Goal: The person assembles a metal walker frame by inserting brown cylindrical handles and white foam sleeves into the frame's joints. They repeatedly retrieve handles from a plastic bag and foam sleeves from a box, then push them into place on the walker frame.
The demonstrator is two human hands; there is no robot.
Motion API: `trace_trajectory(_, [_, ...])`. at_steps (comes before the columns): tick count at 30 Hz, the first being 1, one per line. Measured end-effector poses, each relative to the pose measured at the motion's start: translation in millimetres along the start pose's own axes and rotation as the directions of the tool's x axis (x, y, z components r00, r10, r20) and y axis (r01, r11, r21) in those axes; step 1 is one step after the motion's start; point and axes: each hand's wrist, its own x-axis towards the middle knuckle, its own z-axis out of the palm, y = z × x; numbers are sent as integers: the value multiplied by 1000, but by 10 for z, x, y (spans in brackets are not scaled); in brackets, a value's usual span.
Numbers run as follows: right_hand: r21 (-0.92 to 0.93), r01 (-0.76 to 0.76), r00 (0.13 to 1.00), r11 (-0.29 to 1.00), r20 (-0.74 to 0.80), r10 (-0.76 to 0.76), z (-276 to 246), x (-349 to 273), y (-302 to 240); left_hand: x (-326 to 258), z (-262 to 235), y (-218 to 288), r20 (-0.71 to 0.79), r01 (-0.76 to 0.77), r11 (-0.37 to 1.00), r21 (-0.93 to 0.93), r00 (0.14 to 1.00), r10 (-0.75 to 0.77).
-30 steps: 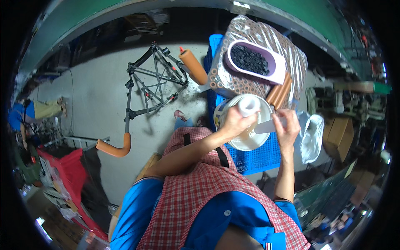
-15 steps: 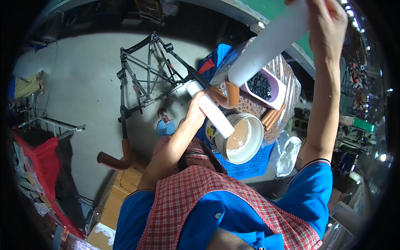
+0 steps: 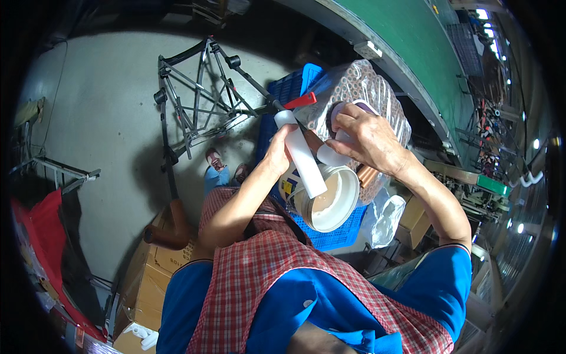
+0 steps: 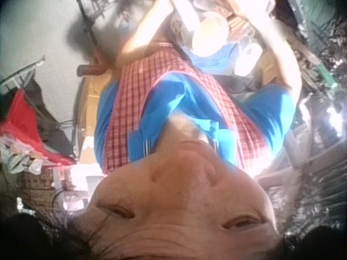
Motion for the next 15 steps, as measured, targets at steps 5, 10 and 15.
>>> trace_trajectory(5, [217, 38, 999, 975, -10, -36, -950, 547, 77, -15, -49, 151, 62, -8, 996, 94, 998, 2])
trace_trajectory(10, [35, -87, 970, 996, -226, 93, -1783, 601, 416, 97, -202, -37, 59, 26, 993, 118, 998, -33])
trace_trajectory(15, [-170, 135, 984, 976, 140, -111, -393, 700, 192, 66, -7, -39, 184, -141, 950, 277, 979, 91])
